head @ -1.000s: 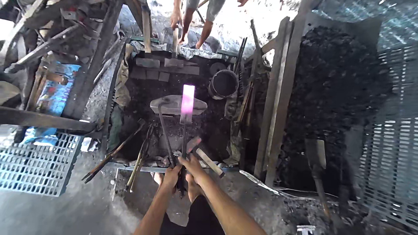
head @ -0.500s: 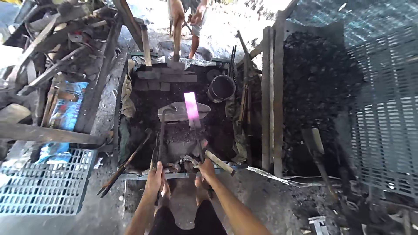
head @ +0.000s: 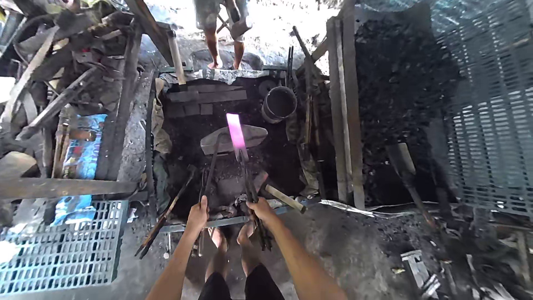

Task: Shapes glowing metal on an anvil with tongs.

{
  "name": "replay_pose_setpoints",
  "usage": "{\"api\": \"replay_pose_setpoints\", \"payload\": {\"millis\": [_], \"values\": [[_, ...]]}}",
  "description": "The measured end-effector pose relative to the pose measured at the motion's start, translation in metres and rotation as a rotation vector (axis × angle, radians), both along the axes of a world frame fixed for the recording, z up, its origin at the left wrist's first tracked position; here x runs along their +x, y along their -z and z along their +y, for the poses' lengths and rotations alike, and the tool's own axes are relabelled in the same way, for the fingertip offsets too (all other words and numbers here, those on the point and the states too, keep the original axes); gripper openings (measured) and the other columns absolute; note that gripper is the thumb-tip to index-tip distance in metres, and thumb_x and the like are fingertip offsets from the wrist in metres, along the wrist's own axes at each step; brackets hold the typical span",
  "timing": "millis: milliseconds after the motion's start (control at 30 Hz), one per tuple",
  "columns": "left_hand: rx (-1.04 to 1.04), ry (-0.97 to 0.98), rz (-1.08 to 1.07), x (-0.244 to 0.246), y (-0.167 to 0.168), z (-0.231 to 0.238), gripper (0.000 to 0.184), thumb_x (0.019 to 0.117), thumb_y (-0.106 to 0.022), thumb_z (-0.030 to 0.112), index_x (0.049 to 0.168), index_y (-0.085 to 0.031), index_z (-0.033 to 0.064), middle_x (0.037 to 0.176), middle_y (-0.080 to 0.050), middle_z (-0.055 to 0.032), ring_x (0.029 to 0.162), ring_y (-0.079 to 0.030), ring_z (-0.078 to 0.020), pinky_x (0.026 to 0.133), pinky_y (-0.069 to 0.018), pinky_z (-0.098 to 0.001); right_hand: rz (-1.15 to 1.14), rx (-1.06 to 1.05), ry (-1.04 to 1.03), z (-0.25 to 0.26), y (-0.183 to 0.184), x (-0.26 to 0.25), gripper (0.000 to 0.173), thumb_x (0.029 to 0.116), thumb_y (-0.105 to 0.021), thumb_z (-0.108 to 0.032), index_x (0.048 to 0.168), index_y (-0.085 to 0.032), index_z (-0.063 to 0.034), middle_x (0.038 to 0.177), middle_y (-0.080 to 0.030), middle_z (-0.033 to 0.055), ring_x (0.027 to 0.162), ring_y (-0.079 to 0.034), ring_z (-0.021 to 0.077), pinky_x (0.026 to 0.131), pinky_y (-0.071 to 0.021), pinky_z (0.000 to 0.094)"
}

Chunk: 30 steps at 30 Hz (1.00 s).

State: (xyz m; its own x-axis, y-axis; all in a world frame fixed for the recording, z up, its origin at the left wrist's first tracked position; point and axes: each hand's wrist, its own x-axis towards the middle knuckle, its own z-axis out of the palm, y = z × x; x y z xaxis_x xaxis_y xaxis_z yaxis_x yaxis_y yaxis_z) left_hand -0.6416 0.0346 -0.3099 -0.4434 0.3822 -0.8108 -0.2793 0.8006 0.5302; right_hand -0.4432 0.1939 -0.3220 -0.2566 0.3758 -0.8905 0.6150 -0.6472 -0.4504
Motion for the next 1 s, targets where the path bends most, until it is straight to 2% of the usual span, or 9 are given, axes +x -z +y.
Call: {"api": "replay_pose_setpoints", "payload": {"millis": [200, 567, 1000], "values": [[-0.072, 0.021, 0.052, 0.002, 0.01, 0.005, 0.07, 0.107, -0.026, 0.063, 0.081, -0.055, 0.0062, 0.054, -0.045, -0.0044, 0.041, -0.044, -0.017, 0.041, -0.0415, -0.032, -0.031, -0.018, -0.021, -0.012, -0.003, -0.009, 0.028, 0.1017, -0.065, -0.021, 0.114, -0.053, 0.0009, 0.07, -0.056, 0.0069, 0.05, -0.055, 0.0159, 0.05, -0.0524, 0.0327], [-0.099, 0.096, 0.107, 0.002, 0.014, 0.003, 0.074, 0.1064, -0.024, 0.065, 0.082, -0.057, 0.0039, 0.058, -0.048, -0.0079, 0.044, -0.047, -0.021, 0.045, -0.045, -0.0376, -0.081, -0.066, -0.005, -0.021, -0.014, -0.021, 0.021, 0.0989, -0.063, -0.014, 0.112, -0.053, -0.0018, 0.072, -0.055, 0.007, 0.049, -0.053, 0.016, 0.046, -0.0499, 0.0328], [-0.099, 0.113, 0.116, 0.001, 0.016, 0.002, 0.073, 0.106, -0.023, 0.065, 0.078, -0.054, 0.0051, 0.056, -0.048, -0.0073, 0.042, -0.047, -0.0199, 0.042, -0.0443, -0.0355, -0.101, -0.074, 0.015, -0.024, -0.012, -0.025, 0.016, 0.0988, -0.061, -0.012, 0.108, -0.051, -0.0033, 0.069, -0.053, 0.0064, 0.047, -0.051, 0.0155, 0.044, -0.0487, 0.032]]}}
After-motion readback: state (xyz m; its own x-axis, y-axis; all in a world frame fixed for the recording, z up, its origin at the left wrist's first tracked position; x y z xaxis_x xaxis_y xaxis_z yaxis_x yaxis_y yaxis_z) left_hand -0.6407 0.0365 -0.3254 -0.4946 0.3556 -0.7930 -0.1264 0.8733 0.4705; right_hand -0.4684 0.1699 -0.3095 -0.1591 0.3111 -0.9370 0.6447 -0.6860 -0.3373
